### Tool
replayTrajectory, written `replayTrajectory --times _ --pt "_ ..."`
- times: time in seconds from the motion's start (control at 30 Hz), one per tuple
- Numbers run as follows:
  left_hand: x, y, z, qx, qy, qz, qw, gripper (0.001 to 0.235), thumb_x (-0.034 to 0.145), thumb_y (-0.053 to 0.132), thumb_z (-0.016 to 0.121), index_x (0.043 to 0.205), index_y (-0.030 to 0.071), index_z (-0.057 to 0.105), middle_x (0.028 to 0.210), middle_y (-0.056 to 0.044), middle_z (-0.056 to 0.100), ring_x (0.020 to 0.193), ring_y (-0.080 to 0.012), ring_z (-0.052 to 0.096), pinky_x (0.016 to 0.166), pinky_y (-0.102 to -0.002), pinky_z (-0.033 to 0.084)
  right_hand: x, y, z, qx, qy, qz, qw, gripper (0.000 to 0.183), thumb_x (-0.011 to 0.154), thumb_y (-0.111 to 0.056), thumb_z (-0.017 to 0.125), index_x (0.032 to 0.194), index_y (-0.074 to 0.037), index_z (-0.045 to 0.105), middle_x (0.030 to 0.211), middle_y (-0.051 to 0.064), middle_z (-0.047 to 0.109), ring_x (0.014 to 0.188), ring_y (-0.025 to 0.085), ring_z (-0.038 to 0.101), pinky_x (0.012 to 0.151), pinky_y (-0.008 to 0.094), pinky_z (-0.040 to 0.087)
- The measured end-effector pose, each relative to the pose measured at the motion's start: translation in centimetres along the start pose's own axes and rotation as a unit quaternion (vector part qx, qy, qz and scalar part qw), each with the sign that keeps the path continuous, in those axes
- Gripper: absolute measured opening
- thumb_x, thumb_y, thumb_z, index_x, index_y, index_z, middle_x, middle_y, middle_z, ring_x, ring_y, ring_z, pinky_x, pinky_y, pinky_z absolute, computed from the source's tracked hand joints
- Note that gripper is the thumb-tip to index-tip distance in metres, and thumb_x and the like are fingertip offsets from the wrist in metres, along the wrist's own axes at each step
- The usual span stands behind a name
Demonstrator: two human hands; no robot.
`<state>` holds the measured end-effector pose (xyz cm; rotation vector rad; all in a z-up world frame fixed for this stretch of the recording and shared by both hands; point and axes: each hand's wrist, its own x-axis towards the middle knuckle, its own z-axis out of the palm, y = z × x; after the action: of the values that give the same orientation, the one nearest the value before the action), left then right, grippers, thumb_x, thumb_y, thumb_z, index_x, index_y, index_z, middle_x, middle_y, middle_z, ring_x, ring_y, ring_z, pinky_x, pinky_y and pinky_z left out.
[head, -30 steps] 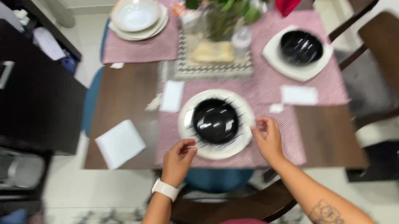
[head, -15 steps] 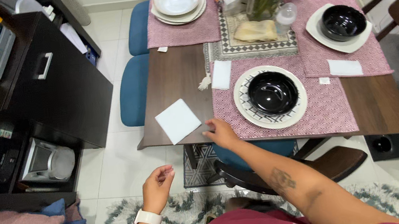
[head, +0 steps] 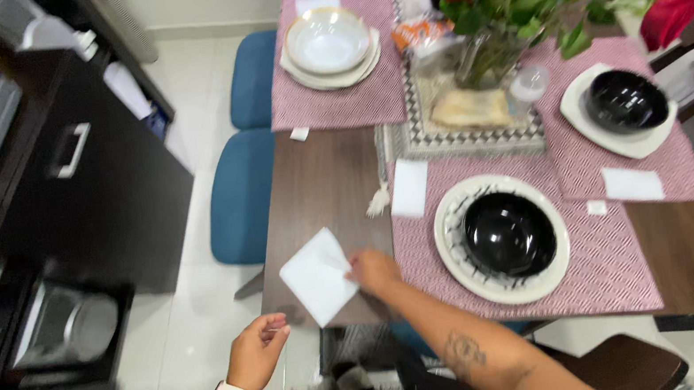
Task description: The person sets a dining table by placing plates and napkins at several seats, then retrieves spoons and forks from a kitchen drawer and places them on the table.
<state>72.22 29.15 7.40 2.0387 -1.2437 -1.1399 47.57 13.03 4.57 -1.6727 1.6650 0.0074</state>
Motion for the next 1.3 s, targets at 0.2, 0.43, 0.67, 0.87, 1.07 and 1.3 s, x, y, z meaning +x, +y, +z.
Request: replayTrajectory --times 0.2,0.43,0.67,0.87,1.07,1.3 --pt "10.5 0.5 0.1 0.124 -0.002 0.132 0.984 0.072 0.079 0.037 0.083 0.142 0.017 0.057 0.141 -0.003 0.063 0.135 -0.0252 0.054 0.115 -0.039 0.042 2.0 0.0 0.3 -0.053 0.002 -0.159 0.986 0.027 0.079 -0.031 0.076 0.104 -0.024 0.076 0.113 0.006 0.067 0.101 0.03 0.068 0.082 0.046 0.054" --pt "16.5 3.5 -2.6 0.049 -0.108 0.107 0.987 0.09 0.06 0.028 0.099 0.139 0.026 0.057 0.125 0.004 0.077 0.115 -0.0127 0.071 0.097 -0.028 0.053 2.7 -5.3 -2.8 0.117 -0.047 -0.29 0.949 0.023 0.085 -0.016 0.07 0.105 -0.023 0.063 0.093 -0.005 0.063 0.082 0.013 0.056 0.075 0.03 0.042" --pt "22.9 6.5 -8.2 -0.115 -0.197 0.209 0.951 0.032 0.077 0.028 0.086 0.104 0.011 0.084 0.091 0.003 0.082 0.079 -0.0064 0.065 0.07 -0.027 0.055 1.5 -10.1 -3.8 0.429 -0.019 -0.121 0.895 0.069 0.076 -0.021 0.088 0.137 -0.011 0.057 0.128 0.007 0.073 0.113 0.018 0.072 0.092 0.031 0.061" --pt "29.8 7.6 -9.2 -0.248 -0.255 0.195 0.914 0.033 0.081 0.005 0.083 0.113 -0.001 0.077 0.11 -0.011 0.082 0.094 -0.0151 0.074 0.086 -0.031 0.063 3.3 -11.1 -0.8 0.488 0.122 -0.021 0.864 0.027 0.088 -0.02 0.081 0.108 -0.002 0.079 0.099 0.002 0.079 0.085 0.008 0.068 0.072 0.021 0.051" --pt "32.4 16.2 -6.9 -0.286 -0.25 0.127 0.916 0.02 0.085 -0.001 0.08 0.103 -0.003 0.072 0.09 -0.015 0.076 0.073 -0.0193 0.069 0.053 -0.032 0.063 4.0 -10.3 -8.1 0.543 0.179 0.073 0.817 0.028 0.093 -0.03 0.072 0.109 -0.006 0.077 0.095 0.005 0.077 0.083 0.014 0.071 0.067 0.032 0.063" --pt "41.0 18.5 4.1 0.008 -0.145 0.332 0.932 0.045 0.089 0.038 0.071 0.128 0.018 0.07 0.121 -0.003 0.079 0.11 -0.0211 0.074 0.095 -0.036 0.054 14.1 -4.7 -16.9 0.617 0.257 0.073 0.741 0.017 0.101 -0.023 0.068 0.104 -0.007 0.073 0.094 0.001 0.071 0.08 0.008 0.064 0.064 0.026 0.06"
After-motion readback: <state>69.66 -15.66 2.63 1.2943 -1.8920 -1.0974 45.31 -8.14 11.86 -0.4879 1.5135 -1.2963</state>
